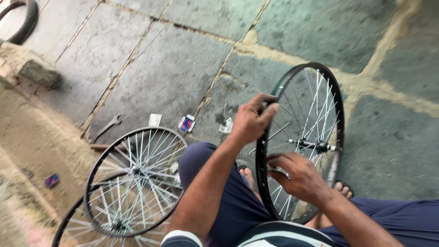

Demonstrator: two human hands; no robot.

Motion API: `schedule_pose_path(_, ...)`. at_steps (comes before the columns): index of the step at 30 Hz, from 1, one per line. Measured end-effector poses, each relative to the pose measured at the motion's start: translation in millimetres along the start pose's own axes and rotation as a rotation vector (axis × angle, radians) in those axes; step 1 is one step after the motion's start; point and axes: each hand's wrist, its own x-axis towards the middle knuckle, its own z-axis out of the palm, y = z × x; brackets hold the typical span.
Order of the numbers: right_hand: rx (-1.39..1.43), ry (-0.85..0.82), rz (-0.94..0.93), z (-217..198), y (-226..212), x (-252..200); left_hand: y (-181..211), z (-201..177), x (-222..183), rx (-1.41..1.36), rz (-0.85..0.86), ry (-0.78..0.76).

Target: The person wipes the rim of a bicycle wheel with a cloth and then uses a small tool to tighten or adjust the spoke nipples.

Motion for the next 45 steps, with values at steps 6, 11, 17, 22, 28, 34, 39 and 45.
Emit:
schedule_pose_path(6,0.001,0.247,-0.051,-45.8,-10.8,-10.9,74.6,30.1,13.8,0.050,0.201,-0.042)
schedule_pose_path(11,-0.008,0.439,0.033,-53.5,-14.1,-24.3,92.4,44.2,25.4,-0.133,0.155,-0.102)
schedule_pose_path(17,0.066,0.580,0.091,-76.0,-4.8,-26.8,28.0,70.9,-43.3,-0.646,0.168,-0.070)
schedule_pose_path(22,-0.025,0.613,0.051,-85.0,-0.9,-18.2,-7.5,107.4,-65.9,-0.911,0.073,-0.279)
schedule_pose_path(28,0.194,0.461,0.190,-105.2,4.8,-30.5,-24.3,127.1,-52.1,-1.034,0.046,-0.582)
schedule_pose_path(34,0.054,0.336,0.101,-120.7,24.1,-38.0,-29.2,159.9,-28.7,-1.064,-0.127,-0.751)
schedule_pose_path(39,-0.160,0.745,0.120,-118.0,26.1,-31.9,-16.2,149.0,-25.3,-0.977,0.023,-0.750)
schedule_pose_path(45,0.382,0.251,0.261,-142.2,27.0,-35.9,6.8,138.7,-19.7,-0.934,0.089,-0.838)
